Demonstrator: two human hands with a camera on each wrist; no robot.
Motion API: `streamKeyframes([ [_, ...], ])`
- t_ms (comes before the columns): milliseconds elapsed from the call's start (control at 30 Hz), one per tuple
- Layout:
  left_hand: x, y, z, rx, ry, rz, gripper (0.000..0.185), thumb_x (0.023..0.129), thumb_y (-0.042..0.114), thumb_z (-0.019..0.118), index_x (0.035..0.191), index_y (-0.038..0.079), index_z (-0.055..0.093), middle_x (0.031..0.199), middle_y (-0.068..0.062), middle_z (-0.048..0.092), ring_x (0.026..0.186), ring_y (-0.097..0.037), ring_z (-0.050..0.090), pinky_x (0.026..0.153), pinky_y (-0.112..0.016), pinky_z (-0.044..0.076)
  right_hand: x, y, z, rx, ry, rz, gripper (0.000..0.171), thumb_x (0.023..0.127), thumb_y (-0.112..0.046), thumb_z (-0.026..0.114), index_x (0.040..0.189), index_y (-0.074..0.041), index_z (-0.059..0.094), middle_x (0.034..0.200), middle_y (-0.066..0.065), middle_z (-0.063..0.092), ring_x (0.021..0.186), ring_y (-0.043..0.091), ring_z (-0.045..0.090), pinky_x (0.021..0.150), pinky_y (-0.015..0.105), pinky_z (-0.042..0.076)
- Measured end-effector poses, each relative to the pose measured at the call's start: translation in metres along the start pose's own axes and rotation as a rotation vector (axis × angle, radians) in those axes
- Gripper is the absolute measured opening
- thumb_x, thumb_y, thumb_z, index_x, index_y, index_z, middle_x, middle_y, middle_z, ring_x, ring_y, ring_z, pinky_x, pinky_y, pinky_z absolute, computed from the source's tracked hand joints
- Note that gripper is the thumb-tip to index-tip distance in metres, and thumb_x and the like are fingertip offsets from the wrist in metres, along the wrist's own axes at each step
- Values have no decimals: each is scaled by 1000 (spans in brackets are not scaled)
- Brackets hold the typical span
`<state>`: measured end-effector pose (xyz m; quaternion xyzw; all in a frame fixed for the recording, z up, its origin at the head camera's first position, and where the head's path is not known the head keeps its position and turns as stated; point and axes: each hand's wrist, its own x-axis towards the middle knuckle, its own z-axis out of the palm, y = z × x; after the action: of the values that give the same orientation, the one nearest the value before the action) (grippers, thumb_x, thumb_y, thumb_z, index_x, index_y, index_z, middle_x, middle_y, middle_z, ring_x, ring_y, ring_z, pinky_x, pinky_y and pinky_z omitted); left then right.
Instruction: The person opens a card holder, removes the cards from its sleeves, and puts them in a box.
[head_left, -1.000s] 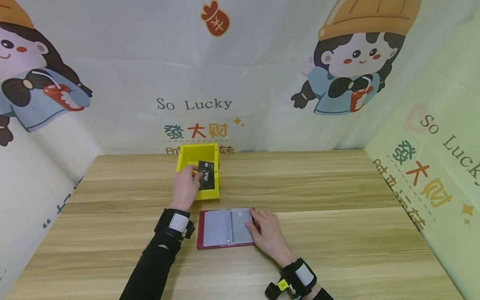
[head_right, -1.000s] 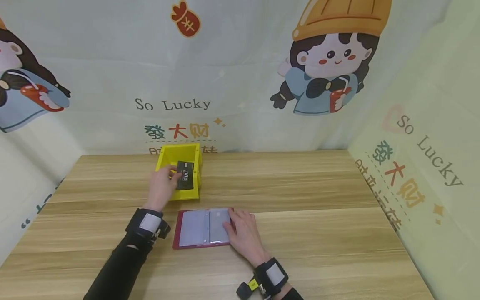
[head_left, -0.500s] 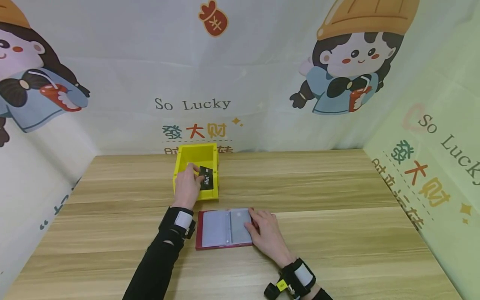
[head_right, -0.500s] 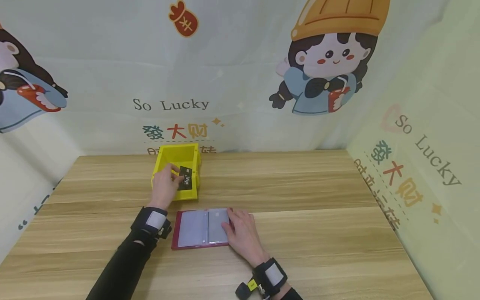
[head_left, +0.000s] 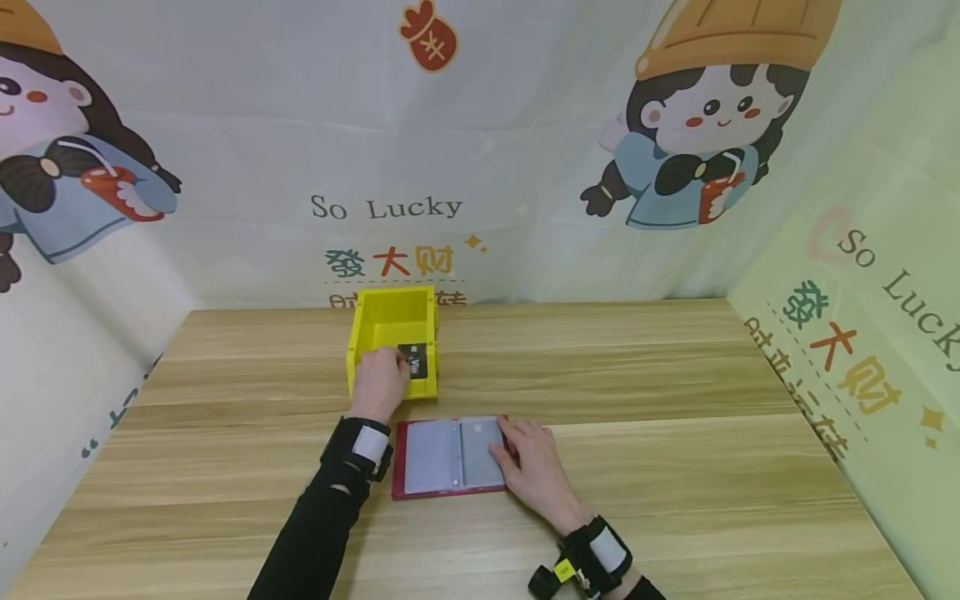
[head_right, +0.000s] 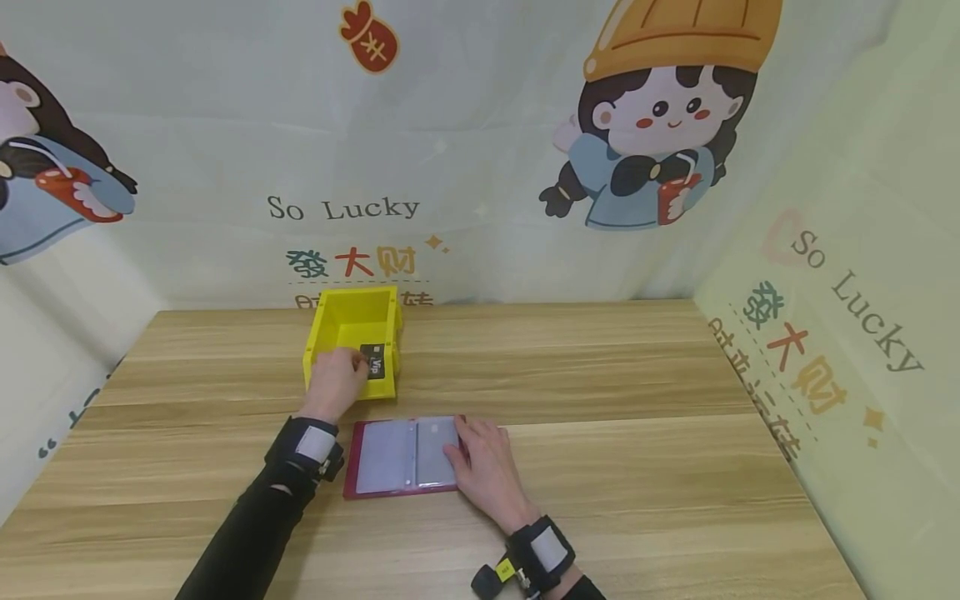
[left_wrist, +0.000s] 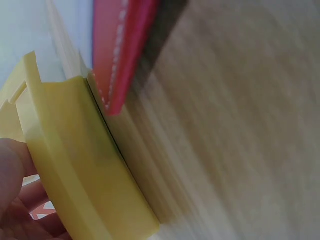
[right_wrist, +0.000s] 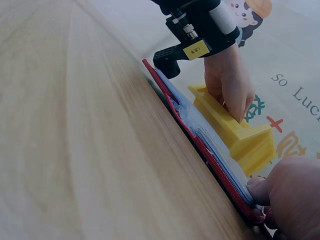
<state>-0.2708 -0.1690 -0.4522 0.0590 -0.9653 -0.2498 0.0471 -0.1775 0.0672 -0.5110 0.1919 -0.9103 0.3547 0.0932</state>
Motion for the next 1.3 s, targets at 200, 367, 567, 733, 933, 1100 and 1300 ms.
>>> streamKeyframes([
  [200,-2,0,1,2,-7,6,27,98,10,56,75,-3,65,71,-11,54,63,-22,52,55,-28,38,0,0,1,-1,9,-5,41,93,-12,69,128,7,63,83,2,61,83,14,46,83,34,35],
  [367,-6,1,3,15,23,50,28,99,12,56,82,-8,69,82,-18,58,75,-28,54,67,-37,44,1,-1,1,1,7,-3,41,93,-12,69,128,8,63,81,0,58,83,13,45,82,33,34],
  [567,-23,7,-1,-74,167,118,27,100,12,55,94,-9,70,96,-22,61,89,-35,55,80,-44,47,0,-1,0,8,7,-2,40,93,-13,69,128,8,63,79,-2,55,83,13,45,83,33,34],
  [733,-54,18,-5,-168,175,167,20,98,17,60,94,0,69,91,-15,64,84,-28,57,76,-37,49,0,0,1,1,17,-10,40,93,-12,69,128,8,63,78,-2,55,82,13,44,81,32,33],
  [933,-90,20,4,-254,-87,190,10,95,16,66,90,9,71,74,0,61,67,-11,52,60,-22,43,1,1,0,-12,28,-25,41,93,-14,69,128,8,63,75,-4,49,80,11,43,80,31,32],
  [1100,-101,14,11,-318,-210,210,4,90,8,71,92,5,72,75,1,62,67,-8,52,61,-19,42,0,1,1,-17,32,-29,41,93,-14,68,128,7,63,77,-3,51,82,12,45,81,34,35],
  [1300,-103,8,13,-431,-294,192,16,84,-1,73,99,0,71,81,-5,65,72,-12,54,63,-20,45,0,0,0,-19,38,-16,41,93,-15,68,128,5,64,90,4,61,90,17,50,85,37,39],
])
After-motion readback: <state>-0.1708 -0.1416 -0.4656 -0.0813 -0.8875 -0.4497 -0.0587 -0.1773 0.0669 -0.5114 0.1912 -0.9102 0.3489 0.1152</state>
